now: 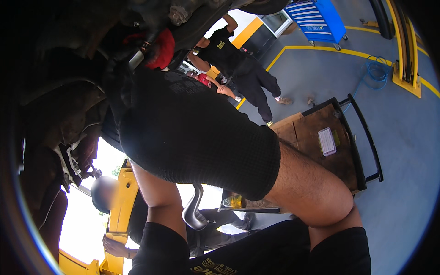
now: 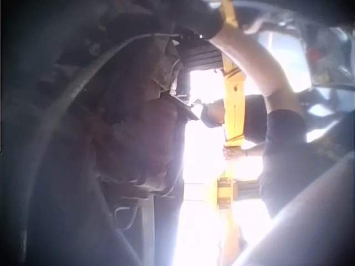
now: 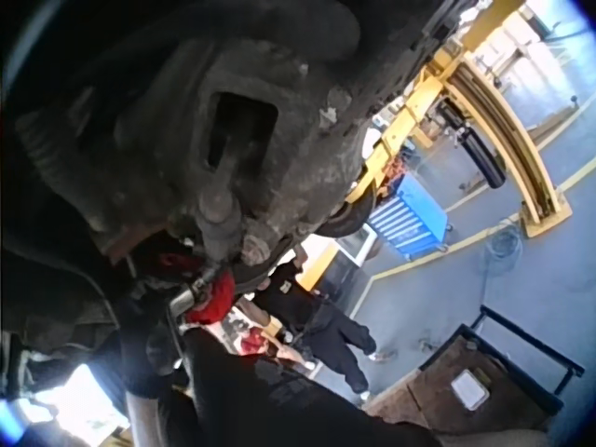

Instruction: The person works under a raised vehicle, using a wrench to loosen and tighten bolts on the suspension system. They apply lubricant from a spray can to the components and wipe the area with a red cloth. The person repeatedly reaches for tools and parts on a nearby cart while performing the repair.

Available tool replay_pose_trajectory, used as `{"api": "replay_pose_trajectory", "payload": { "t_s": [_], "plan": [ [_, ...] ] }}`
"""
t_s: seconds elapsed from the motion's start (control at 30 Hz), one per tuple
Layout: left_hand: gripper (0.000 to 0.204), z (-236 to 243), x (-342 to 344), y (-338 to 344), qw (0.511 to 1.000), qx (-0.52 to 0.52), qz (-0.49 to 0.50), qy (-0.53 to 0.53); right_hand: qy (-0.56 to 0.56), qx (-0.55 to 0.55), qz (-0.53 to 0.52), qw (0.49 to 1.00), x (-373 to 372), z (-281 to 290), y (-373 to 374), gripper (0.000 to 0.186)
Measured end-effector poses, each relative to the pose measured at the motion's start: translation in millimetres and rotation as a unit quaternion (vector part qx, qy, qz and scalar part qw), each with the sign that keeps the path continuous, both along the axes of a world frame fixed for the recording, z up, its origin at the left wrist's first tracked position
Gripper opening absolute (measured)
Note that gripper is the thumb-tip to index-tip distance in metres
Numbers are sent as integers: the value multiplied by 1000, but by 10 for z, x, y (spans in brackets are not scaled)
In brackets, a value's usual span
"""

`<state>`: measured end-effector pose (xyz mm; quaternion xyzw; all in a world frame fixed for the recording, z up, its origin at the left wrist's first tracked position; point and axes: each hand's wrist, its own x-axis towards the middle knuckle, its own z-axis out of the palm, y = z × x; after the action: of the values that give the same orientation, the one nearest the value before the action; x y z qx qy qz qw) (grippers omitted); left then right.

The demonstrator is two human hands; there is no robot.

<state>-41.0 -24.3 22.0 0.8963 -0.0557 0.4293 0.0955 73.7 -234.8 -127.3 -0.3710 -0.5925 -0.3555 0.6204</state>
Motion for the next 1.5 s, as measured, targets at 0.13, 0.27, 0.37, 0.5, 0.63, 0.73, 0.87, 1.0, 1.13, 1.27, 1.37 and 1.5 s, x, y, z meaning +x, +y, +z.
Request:
{"api": "replay_pose_trajectory", "payload": {
  "t_s": [0.13, 0.27, 0.37, 0.5, 0.63, 0.73, 0.87, 1.0, 1.13, 1.27, 1.37, 1.5],
  "plan": [
    [23, -10, -14, -52, 1000, 6, 19, -2, 25, 23, 15, 999, -56, -19, 27, 24],
    [24, -98, -23, -106, 998, 16, 65, -9, 28, -32, 29, 999, -35, -145, 97, 28],
    [24, -114, -5, -119, 997, 23, 73, -15, 48, 7, -25, 998, 19, -275, 299, 39],
    [22, -49, 52, -212, 998, 24, 62, 0, 62, 72, -79, 992, 35, -397, 830, 51],
    [20, 0, 60, -233, 995, 86, 47, 13, 100, 85, -60, 989, -46, -450, 1409, 50],
    [21, -19, 78, -130, 999, 43, -3, 1, 114, 35, -63, 991, -167, -479, 1338, 50],
    [24, -14, -8, 121, 999, -40, -11, -19, 115, 38, -34, 992, -230, -478, 1280, 57],
    [23, -43, 101, -130, 998, -30, -49, -10, 98, 72, -89, 989, -186, -458, 1373, 63],
    [23, 6, 65, -71, 996, -60, -58, 15, 79, 72, -49, 993, -157, -452, 1290, 57],
    [24, -9, 33, -24, 999, -14, -28, -11, 97, -7, 12, 995, -220, -398, 711, 48],
    [23, 9, 87, -41, 995, -42, -89, 4, 65, -51, 22, 996, -85, -198, 148, 37],
    [23, 30, 49, -72, 997, -40, -69, 15, -74, -45, -20, 996, 222, 98, -142, 39]
  ]
}}
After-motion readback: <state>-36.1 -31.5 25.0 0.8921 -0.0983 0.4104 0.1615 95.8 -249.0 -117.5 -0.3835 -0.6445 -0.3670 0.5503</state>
